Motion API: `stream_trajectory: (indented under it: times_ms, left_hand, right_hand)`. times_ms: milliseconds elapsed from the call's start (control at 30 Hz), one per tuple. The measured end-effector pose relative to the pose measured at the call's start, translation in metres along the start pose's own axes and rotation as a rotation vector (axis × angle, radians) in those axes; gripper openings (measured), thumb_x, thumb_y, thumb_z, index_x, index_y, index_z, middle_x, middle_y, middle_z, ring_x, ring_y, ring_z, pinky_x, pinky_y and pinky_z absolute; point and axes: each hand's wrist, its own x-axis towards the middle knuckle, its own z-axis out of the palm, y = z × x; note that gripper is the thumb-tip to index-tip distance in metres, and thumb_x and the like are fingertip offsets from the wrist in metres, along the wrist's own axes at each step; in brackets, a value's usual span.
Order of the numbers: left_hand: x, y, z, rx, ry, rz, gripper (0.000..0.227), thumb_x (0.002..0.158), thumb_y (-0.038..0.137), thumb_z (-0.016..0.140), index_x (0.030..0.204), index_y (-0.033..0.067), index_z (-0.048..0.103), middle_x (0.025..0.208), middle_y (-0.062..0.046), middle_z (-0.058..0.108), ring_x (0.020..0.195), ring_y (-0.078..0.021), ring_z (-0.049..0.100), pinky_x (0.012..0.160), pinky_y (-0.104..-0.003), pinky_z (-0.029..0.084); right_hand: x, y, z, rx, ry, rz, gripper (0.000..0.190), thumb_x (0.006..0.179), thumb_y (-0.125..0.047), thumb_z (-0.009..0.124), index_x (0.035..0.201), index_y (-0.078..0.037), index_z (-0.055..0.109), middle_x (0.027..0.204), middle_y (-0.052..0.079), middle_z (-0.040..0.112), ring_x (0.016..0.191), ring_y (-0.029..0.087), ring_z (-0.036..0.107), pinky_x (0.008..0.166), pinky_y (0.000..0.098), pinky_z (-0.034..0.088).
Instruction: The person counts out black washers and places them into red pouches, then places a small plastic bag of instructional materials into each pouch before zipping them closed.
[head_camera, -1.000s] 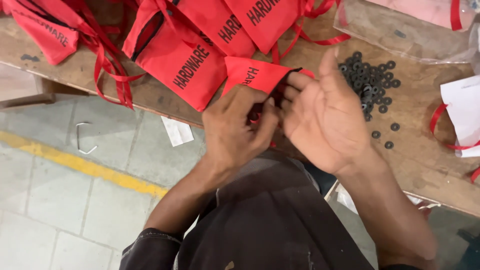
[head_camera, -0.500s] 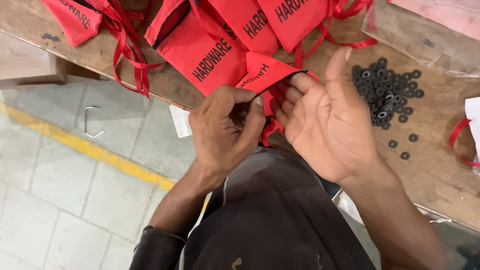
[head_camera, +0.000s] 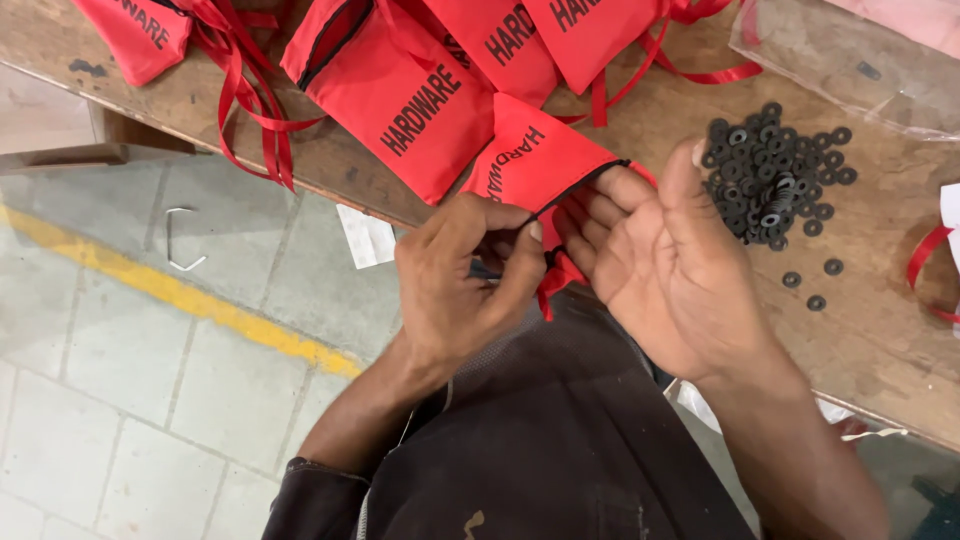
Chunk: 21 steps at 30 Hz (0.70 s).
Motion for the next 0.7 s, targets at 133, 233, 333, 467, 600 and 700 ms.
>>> stream_trajectory:
  times_ms: [133,233,333,467,600,700]
  left_hand:
    - [-0.002,-0.003,0.002,-0.031,-0.025,0.001,0.010,0.093,0.001,0.075,0.096,0.0015,0.065,0.081,-0.006,0.068,0.067,-0.0099,0.068,0.061,-0.024,0.055]
    - [-0.004,-0.004,0.004,-0.048,-0.048,-0.029,0.010,0.093,0.003,0.075,0.096,0.0022,0.065,0.079,-0.006,0.068,0.065,-0.0103,0.067,0.060,-0.025,0.055]
    - [-0.007,-0.010,0.018,-0.073,-0.116,-0.062,0.009,0.093,0.005,0.075,0.094,0.0027,0.066,0.077,-0.007,0.068,0.064,-0.0120,0.066,0.059,-0.027,0.054]
    - [-0.008,-0.027,0.054,-0.038,-0.243,-0.156,0.012,0.093,0.012,0.077,0.094,0.0026,0.069,0.075,-0.008,0.070,0.061,-0.0140,0.066,0.057,-0.028,0.054]
    - [-0.009,-0.035,0.074,0.026,-0.321,-0.136,0.016,0.092,0.015,0.078,0.094,0.0018,0.071,0.075,-0.010,0.070,0.060,-0.0137,0.067,0.057,-0.028,0.054]
    - [-0.005,-0.035,0.074,0.035,-0.329,-0.154,0.017,0.092,0.016,0.077,0.095,0.0007,0.071,0.076,-0.010,0.071,0.060,-0.0144,0.067,0.056,-0.029,0.054]
  right_hand:
    - [-0.014,0.006,-0.011,0.024,0.065,-0.003,0.094,0.099,-0.061,0.042,0.152,0.014,0.030,0.161,0.025,0.036,0.154,0.033,0.033,0.127,0.0448,0.025]
    - [-0.035,0.006,-0.017,-0.068,0.134,-0.084,0.073,0.103,-0.043,0.054,0.146,0.015,0.041,0.150,0.026,0.050,0.144,0.034,0.049,0.121,0.0443,0.038]
    - [-0.063,0.004,-0.036,-0.267,0.319,-0.279,0.045,0.109,-0.023,0.061,0.136,0.013,0.055,0.136,0.024,0.063,0.126,0.030,0.063,0.110,0.0394,0.053]
    - [-0.085,-0.013,-0.072,-0.831,0.835,-0.497,0.017,0.107,-0.002,0.062,0.121,0.005,0.068,0.117,0.016,0.071,0.090,0.019,0.067,0.076,0.0289,0.055]
    - [-0.116,-0.015,-0.172,-1.314,1.150,-0.556,0.016,0.102,0.003,0.066,0.118,0.002,0.070,0.117,0.016,0.069,0.087,0.021,0.065,0.066,0.0297,0.053]
    - [-0.138,-0.018,-0.245,-1.579,1.223,-0.592,0.016,0.104,0.005,0.070,0.119,0.001,0.071,0.118,0.018,0.069,0.100,0.028,0.067,0.078,0.0356,0.056]
